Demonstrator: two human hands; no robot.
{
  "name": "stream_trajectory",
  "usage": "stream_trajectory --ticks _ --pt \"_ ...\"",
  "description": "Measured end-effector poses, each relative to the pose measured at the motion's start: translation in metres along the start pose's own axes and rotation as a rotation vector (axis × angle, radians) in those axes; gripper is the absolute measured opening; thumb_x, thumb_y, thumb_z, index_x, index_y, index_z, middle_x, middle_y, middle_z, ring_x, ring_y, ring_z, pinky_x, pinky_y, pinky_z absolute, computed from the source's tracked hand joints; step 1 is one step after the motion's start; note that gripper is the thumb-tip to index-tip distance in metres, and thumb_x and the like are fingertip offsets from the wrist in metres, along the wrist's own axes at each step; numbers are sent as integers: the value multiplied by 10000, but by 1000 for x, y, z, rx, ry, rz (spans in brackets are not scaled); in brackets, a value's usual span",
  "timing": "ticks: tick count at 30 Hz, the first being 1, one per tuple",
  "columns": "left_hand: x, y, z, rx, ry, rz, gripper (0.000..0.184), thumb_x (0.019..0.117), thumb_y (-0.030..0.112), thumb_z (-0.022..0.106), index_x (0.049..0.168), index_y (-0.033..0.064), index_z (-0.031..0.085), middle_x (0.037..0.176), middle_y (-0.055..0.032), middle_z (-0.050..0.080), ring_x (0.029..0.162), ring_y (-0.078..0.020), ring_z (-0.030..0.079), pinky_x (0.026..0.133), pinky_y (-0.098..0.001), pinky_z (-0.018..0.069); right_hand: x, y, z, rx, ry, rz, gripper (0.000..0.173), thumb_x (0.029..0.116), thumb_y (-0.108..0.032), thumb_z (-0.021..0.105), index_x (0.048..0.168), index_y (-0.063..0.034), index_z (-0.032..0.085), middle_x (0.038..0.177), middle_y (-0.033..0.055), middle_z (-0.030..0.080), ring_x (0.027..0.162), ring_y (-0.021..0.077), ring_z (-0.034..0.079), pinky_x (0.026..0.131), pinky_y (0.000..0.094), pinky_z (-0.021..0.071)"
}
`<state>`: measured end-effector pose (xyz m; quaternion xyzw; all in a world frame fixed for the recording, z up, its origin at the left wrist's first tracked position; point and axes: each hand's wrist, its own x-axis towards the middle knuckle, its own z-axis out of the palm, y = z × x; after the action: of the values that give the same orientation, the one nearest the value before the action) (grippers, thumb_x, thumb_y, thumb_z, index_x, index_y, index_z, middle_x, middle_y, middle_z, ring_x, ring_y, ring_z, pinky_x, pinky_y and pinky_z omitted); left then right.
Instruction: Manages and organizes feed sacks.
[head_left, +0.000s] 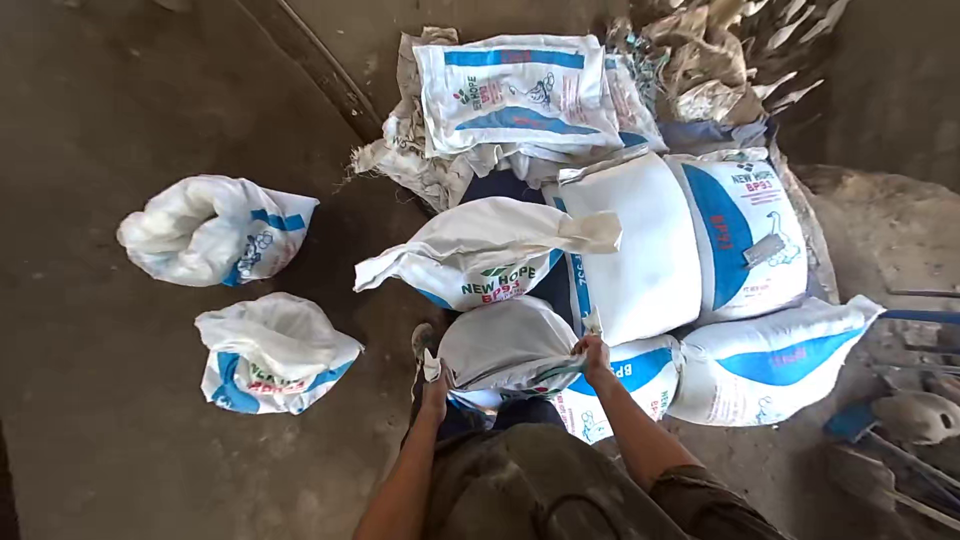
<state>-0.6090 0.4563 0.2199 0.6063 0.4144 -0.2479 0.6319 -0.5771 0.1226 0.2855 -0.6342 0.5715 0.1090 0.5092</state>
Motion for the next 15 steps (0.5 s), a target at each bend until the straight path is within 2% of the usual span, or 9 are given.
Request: stream_trajectory --ticks 1,3,5,6,7,9,11,13,15 --pt "2 2 -2 23 -13 -16 443 1086 282 512 1374 -54 535 1308 -211 612 1179 -239 599 1045 -399 478 1 -1 2 -25 27 24 107 889 -76 552 882 15 608 807 131 616 740 246 594 687 457 496" --pt "2 3 -5 95 -49 -46 448 1040 279 614 1329 -62 578 1285 -212 644 1187 -253 622 1047 -414 492 3 -1 1 -72 74 59 244 855 -103 633 1038 59 639 980 204 636 894 309 610 774 526 502" --pt "-2 13 -12 171 -111 -57 522 977 236 713 1372 -62 546 1349 -220 617 1264 -273 591 1096 -430 466 0 1 0 -60 118 40 366 893 -156 671 1177 70 629 1113 239 640 1014 330 610 863 540 496" --pt "-4 19 -17 204 -146 -41 609 942 198 753 1422 -67 486 1379 -237 589 1288 -289 572 1109 -436 459 -2 5 -1 -27 141 7 421 932 -185 667 1255 75 601 1174 256 633 1069 339 607 909 543 494" --pt "-3 25 -24 249 -180 -6 704 905 162 786 1461 -73 424 1391 -253 570 1295 -302 566 1112 -439 461 -6 10 -2 14 174 -40 491 959 -201 655 1350 74 543 1245 273 618 1129 350 606 953 546 499" --pt "3 34 -41 393 -256 83 807 843 163 833 1473 -70 386 1354 -249 593 1261 -293 594 1099 -433 482 -19 18 -6 119 246 -114 708 971 -198 658 1542 37 312 1419 296 519 1273 367 552 1051 532 472" --pt "7 45 -56 609 -360 200 718 864 244 815 1430 -48 484 1313 -210 646 1241 -264 624 1109 -431 475 -36 29 -5 219 360 -175 780 964 -209 691 1556 34 245 1492 316 435 1317 388 512 1074 511 462" --pt "9 53 -67 736 -490 293 605 919 281 755 1400 -21 548 1331 -186 646 1265 -248 612 1135 -416 455 -62 47 2 277 454 -138 816 980 -279 680 1574 28 212 1571 314 346 1396 420 443 1128 526 413" --pt "7 65 -71 832 -643 366 478 979 257 670 1369 -10 600 1353 -205 620 1281 -274 593 1144 -422 440 -92 68 11 308 506 -45 784 1007 -308 646 1568 47 227 1564 330 352 1401 437 433 1136 545 392"
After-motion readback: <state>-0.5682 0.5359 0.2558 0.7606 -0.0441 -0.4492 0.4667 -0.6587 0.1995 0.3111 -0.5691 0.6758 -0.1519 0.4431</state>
